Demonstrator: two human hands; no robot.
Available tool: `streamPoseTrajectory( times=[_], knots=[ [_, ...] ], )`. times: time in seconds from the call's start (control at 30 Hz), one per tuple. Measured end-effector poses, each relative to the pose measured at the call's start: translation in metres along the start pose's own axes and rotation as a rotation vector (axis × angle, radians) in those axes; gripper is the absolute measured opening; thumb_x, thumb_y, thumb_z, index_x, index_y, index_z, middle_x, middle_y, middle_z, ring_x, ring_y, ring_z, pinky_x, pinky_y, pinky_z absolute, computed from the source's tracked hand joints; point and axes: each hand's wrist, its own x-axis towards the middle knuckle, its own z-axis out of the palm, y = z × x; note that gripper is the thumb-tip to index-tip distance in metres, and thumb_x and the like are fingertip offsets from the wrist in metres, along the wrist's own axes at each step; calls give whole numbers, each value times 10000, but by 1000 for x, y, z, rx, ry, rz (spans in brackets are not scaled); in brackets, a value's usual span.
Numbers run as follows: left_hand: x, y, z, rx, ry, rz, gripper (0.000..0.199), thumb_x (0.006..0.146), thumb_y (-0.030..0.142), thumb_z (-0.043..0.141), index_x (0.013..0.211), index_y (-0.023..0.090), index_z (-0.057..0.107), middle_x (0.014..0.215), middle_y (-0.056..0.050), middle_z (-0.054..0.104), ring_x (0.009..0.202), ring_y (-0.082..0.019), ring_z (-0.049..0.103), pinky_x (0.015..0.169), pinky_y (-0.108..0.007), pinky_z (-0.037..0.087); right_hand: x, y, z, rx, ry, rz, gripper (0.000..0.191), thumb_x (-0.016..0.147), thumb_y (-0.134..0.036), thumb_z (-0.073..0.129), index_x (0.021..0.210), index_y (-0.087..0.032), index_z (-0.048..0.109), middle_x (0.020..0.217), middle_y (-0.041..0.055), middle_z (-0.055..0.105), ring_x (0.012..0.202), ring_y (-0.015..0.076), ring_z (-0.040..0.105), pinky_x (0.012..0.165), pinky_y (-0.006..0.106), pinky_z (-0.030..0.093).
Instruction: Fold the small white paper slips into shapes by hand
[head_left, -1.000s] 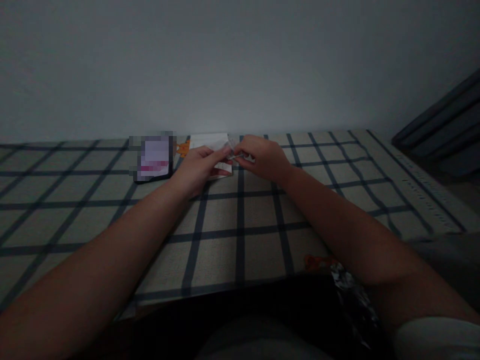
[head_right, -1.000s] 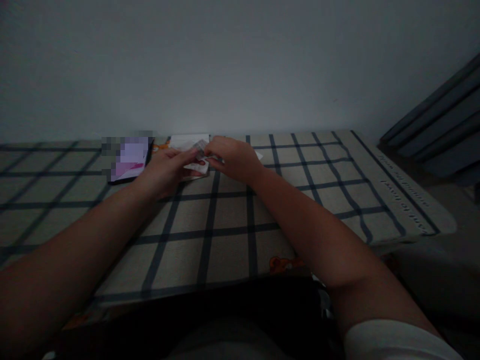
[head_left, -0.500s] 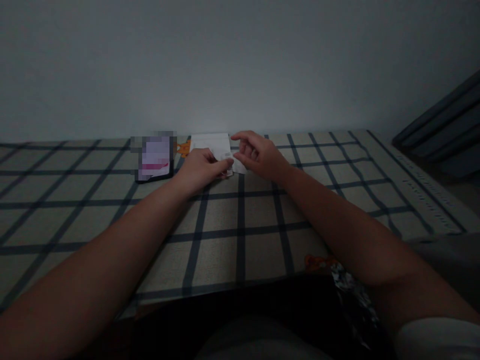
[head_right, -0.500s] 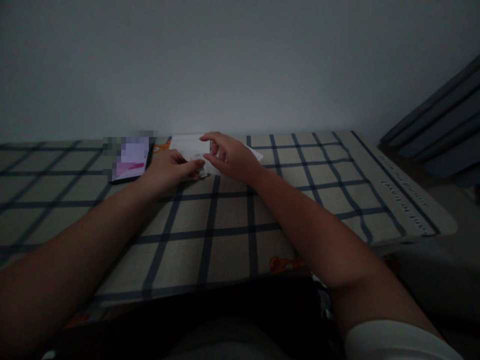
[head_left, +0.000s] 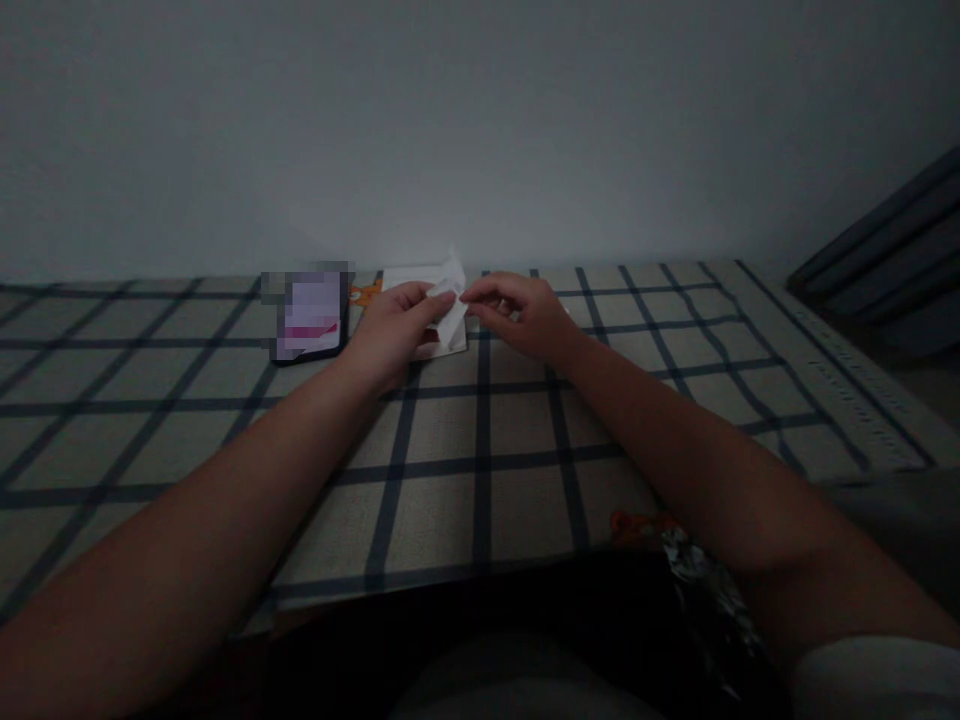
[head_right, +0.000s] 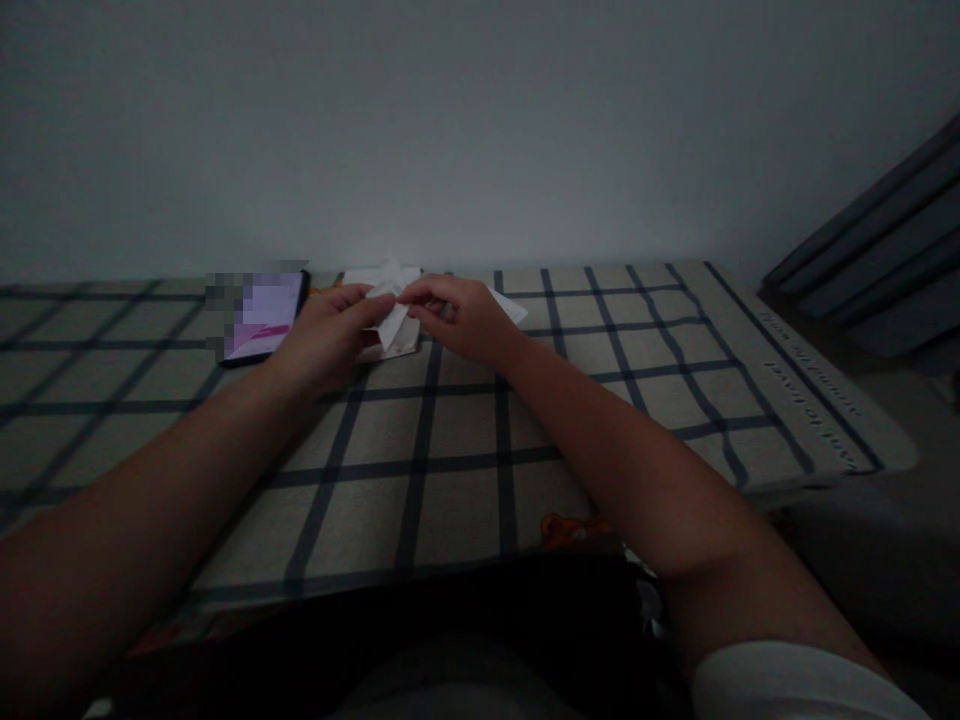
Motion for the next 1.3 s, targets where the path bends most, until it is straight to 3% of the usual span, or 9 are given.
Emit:
streamPoseTrajectory(
  times=[0.2,0.37,0.67,0.87,1.07,1.3],
  knots=[
    [2,1,-3,-7,-3,5,175,727,298,788,699,182,660,709,-1,654,619,-109,588,539,-190,480,-1,8,-1,-4,-29,-2,309,976,-392,590,1104,-150,733,896,49,703,758,129,584,668,252,446],
    [-1,4,-1,-22,-29,-74,222,743,312,813,668,185,647,690,-2,629,622,-98,584,504,-159,461,0,13,-3,18,-89,-22,368,964,-490,635,1101,-170,758,937,57,739,788,135,625,709,259,480],
    [1,4,0,-80,26,-120,93,661,212,738,672,182,651,721,-25,647,640,-146,606,486,-203,494,1,16,-6,-10,-101,-52,302,977,-430,641,1076,-183,783,997,73,757,839,148,643,758,283,503],
    [0,2,-1,-2,-16,-96,167,697,221,746,605,188,609,677,-16,640,608,-123,588,512,-191,468,3,15,-10,16,-114,-90,306,977,-447,642,1055,-194,796,942,56,754,820,144,628,768,287,484],
    [-4,5,-1,47,-86,-62,129,724,255,776,699,167,685,692,-29,682,600,-124,610,552,-207,480,4,16,-10,91,-88,35,349,930,-500,669,990,-173,774,927,58,724,818,148,600,739,287,474],
    [-3,-2,-7,59,-150,-23,255,737,385,862,789,169,737,759,-50,730,651,-145,659,602,-234,518,4,15,-2,387,-51,250,481,815,-605,766,964,-151,709,803,34,680,715,139,601,652,272,505]
  ],
)
